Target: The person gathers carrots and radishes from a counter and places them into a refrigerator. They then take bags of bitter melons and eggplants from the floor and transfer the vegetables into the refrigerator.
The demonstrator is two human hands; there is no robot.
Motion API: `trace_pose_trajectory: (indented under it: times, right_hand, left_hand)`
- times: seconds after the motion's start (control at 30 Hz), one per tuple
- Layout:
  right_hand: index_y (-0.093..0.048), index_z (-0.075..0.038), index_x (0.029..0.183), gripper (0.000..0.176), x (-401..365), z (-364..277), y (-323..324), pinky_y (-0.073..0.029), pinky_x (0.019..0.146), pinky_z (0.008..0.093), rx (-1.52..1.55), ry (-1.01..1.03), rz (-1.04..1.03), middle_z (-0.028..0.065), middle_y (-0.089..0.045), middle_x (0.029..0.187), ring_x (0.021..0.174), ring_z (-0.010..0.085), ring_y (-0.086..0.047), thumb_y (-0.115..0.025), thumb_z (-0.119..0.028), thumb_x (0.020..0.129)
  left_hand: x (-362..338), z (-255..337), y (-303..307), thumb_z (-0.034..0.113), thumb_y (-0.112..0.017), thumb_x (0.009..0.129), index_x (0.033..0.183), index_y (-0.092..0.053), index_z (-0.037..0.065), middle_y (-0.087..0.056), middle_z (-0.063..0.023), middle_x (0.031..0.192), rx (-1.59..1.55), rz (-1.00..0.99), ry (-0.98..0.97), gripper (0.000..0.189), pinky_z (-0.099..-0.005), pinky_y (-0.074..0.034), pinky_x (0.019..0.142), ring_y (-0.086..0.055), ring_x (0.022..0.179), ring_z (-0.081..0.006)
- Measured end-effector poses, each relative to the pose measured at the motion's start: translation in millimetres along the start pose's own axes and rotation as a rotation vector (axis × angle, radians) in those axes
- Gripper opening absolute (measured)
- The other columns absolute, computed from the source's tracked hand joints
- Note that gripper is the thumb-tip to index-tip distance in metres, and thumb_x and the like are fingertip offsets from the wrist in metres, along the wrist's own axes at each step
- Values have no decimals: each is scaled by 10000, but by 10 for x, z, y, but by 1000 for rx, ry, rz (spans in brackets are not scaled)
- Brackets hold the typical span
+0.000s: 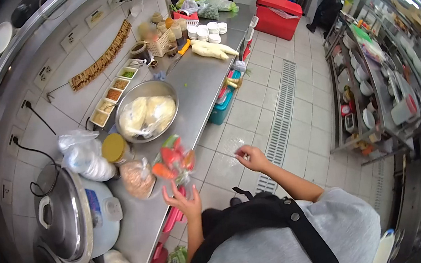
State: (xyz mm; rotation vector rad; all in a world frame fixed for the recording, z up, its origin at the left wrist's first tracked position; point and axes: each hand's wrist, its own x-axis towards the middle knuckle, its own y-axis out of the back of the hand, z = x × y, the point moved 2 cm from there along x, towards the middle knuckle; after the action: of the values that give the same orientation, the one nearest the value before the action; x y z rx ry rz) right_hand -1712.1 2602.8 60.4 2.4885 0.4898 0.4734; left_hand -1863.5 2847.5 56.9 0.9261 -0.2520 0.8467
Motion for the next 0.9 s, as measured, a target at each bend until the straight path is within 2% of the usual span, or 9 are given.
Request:
trace_pose_trajectory:
  times: [0.1,0.23,0.3,0.43,0.5,0.53,0.6,0.73,0.9]
  right_hand:
    - [-625,-43,851,121,981,300,210,-491,655,325,33,121,32,111,-609,810,721,229,-612,-644,-133,774]
    - [-627,-59,868,148,2297,604,370,-487,701,327,50,238,52,100,-599,827,772,247,-609,-664,-137,748]
    - [-627,-61,874,193,2834,945,347,-482,734,343,17,248,114,98,-594,863,830,259,-602,-690,-162,722]
    - [-607,-61,947,330,3597,1498,490,-468,805,369,-142,168,43,134,-569,997,958,296,-561,-728,-207,678]
    - [-554,-64,1068,518,3978,1730,608,-434,882,400,-294,185,83,182,-496,1139,1077,345,-483,-761,-256,633]
    - [-499,-65,1150,677,4223,1914,663,-402,930,422,-402,132,13,205,-442,1210,1144,376,-421,-789,-316,592]
    - [-503,-96,1157,698,4657,2231,799,-399,929,439,-488,60,-31,197,-434,1229,1150,372,-419,-795,-352,576]
    - [-500,-203,1178,757,5162,2458,898,-392,925,482,-680,-72,-204,174,-406,1268,1165,359,-415,-803,-445,528]
    - [-444,-241,1219,798,5317,2792,819,-408,907,489,-584,-35,-344,176,-417,1212,1135,361,-428,-796,-420,526]
  left_hand:
    - [283,75,-252,340,-747,694,1337,-420,119,-172,-273,1418,163,-24,50,754,-558,-213,1029,-187,1292,-458]
    - [559,-279,-603,399,-775,638,1305,-472,168,-152,-257,1447,133,-83,30,768,-557,-194,1046,-167,1315,-460]
    - [640,-381,-676,417,-786,606,1280,-504,178,-186,-247,1444,201,-112,-19,769,-544,-194,1052,-186,1315,-450]
    - [820,-393,-730,379,-796,597,1270,-515,170,-190,-253,1443,199,-122,23,759,-526,-200,1058,-208,1318,-442]
    - [881,-167,-736,335,-806,595,1277,-508,161,-191,-248,1445,223,-116,59,763,-516,-209,1056,-223,1315,-440]
    - [894,-41,-724,306,-806,602,1285,-500,159,-191,-243,1446,241,-87,143,763,-510,-215,1055,-222,1317,-436]
    - [837,195,-722,190,-770,659,1310,-476,147,-191,-227,1453,306,-46,299,715,-489,-237,1052,-225,1322,-417]
    - [546,619,-845,108,-690,736,1332,-441,109,-194,-223,1452,434,123,452,645,-473,-267,1042,-248,1320,-395]
    - [-18,1494,-1216,59,-660,757,1267,-495,70,-258,-213,1418,473,358,706,536,-452,-314,1013,-323,1280,-382]
